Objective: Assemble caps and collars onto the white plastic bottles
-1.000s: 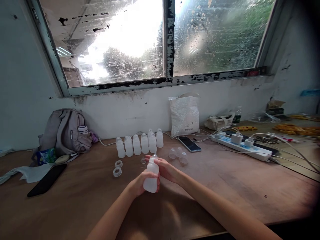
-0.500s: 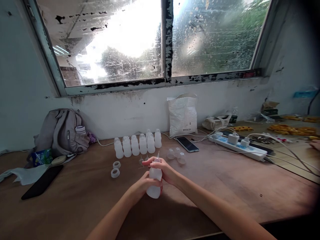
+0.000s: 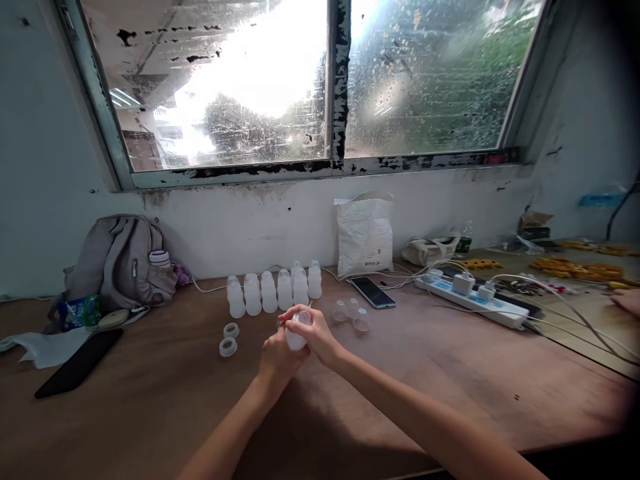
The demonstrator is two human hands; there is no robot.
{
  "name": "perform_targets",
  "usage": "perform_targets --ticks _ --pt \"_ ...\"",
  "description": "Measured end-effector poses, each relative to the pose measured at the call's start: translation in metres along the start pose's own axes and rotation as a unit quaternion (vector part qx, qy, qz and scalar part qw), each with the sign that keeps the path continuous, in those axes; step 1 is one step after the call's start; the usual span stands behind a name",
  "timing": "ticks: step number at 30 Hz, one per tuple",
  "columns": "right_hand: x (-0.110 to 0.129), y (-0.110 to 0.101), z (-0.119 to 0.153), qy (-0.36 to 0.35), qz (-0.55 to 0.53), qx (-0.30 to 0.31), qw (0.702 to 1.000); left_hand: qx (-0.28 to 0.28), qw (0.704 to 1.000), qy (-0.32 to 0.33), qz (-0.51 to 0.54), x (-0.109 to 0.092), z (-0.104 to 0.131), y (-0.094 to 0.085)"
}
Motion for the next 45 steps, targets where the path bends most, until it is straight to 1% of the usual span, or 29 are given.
perform_targets --ticks 2,4,5,7,8,9,11,12,13,14,16,18,20,22,23,24,25,26,27,28,29,30,32,35,40,45 --pt "-0.005 -0.006 -0.002 0.009 0.057 -0.012 0.998 -0.051 0.992 0.022 -0.110 0.002 -0.002 -0.007" --pt "-0.009 -0.017 -0.005 0.026 0.113 -0.012 0.993 -0.092 0.966 0.056 -0.236 0.002 -0.003 -0.010" --pt "-0.008 -0.025 -0.007 0.024 0.139 -0.008 0.990 -0.103 0.952 0.074 -0.279 0.002 -0.003 -0.011" --pt "-0.002 -0.047 -0.012 -0.014 0.200 -0.015 0.980 -0.111 0.940 0.099 -0.307 0.002 -0.004 -0.011" --pt "0.002 -0.061 -0.015 -0.040 0.241 -0.033 0.969 -0.112 0.938 0.104 -0.311 0.003 -0.004 -0.011" --pt "0.006 -0.077 -0.017 -0.066 0.299 -0.063 0.950 -0.110 0.938 0.102 -0.312 0.003 -0.003 -0.012" --pt "0.014 -0.109 -0.020 -0.088 0.437 -0.138 0.885 -0.101 0.940 0.091 -0.313 0.005 -0.003 -0.012" --pt "0.015 -0.125 -0.021 -0.069 0.489 -0.167 0.853 -0.097 0.940 0.089 -0.313 0.006 -0.003 -0.012" --pt "0.014 -0.140 -0.022 -0.027 0.526 -0.192 0.828 -0.098 0.939 0.095 -0.314 0.006 -0.003 -0.011" --pt "0.012 -0.154 -0.022 0.022 0.543 -0.209 0.813 -0.103 0.937 0.108 -0.317 0.006 -0.004 -0.011" --pt "0.008 -0.172 -0.021 0.076 0.544 -0.218 0.807 -0.123 0.927 0.141 -0.325 0.005 -0.004 -0.009" --pt "0.004 -0.180 -0.021 0.093 0.528 -0.210 0.818 -0.139 0.919 0.166 -0.330 0.006 -0.006 -0.007" --pt "0.003 -0.180 -0.020 0.099 0.508 -0.195 0.833 -0.143 0.921 0.169 -0.322 0.008 -0.008 -0.006" --pt "0.005 -0.173 -0.021 0.095 0.490 -0.180 0.847 -0.140 0.930 0.167 -0.297 0.010 -0.009 -0.005" --pt "0.008 -0.167 -0.021 0.087 0.472 -0.171 0.860 -0.137 0.936 0.165 -0.281 0.010 -0.009 -0.005" --pt "0.010 -0.161 -0.021 0.073 0.436 -0.159 0.883 -0.133 0.941 0.163 -0.265 0.010 -0.008 -0.006" --pt "0.013 -0.154 -0.021 0.057 0.379 -0.143 0.912 -0.127 0.946 0.161 -0.253 0.010 -0.008 -0.006" --pt "0.016 -0.147 -0.021 0.038 0.301 -0.124 0.945 -0.120 0.949 0.159 -0.244 0.010 -0.008 -0.007" --pt "0.018 -0.140 -0.020 0.023 0.218 -0.106 0.970 -0.114 0.951 0.157 -0.240 0.009 -0.007 -0.007" --pt "0.019 -0.134 -0.019 0.012 0.142 -0.091 0.986 -0.109 0.952 0.155 -0.239 0.009 -0.007 -0.007" --pt "0.020 -0.129 -0.017 0.008 0.085 -0.080 0.993 -0.106 0.952 0.156 -0.241 0.008 -0.006 -0.007" --pt "0.020 -0.125 -0.016 0.009 0.055 -0.075 0.996 -0.105 0.951 0.159 -0.242 0.007 -0.006 -0.007" --pt "0.018 -0.119 -0.013 0.015 0.038 -0.073 0.997 -0.108 0.947 0.168 -0.250 0.005 -0.005 -0.008" --pt "0.014 -0.111 -0.011 0.025 0.049 -0.060 0.997 -0.105 0.942 0.172 -0.270 0.003 -0.003 -0.008" --pt "0.005 -0.097 -0.008 0.040 0.064 -0.014 0.997 -0.088 0.938 0.182 -0.282 0.002 -0.002 -0.008" --pt "-0.004 -0.092 -0.007 0.049 0.071 0.000 0.996 -0.085 0.936 0.204 -0.273 0.002 -0.003 -0.009"
Point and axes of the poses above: each hand's wrist, its own z-axis away from the middle knuckle, its own y-axis out of the palm, x = y × z, the point moved 4 cm from there along -z, towards the middle knuckle, and after that the axes turned 11 degrees about -z, right-handed, at the moved point
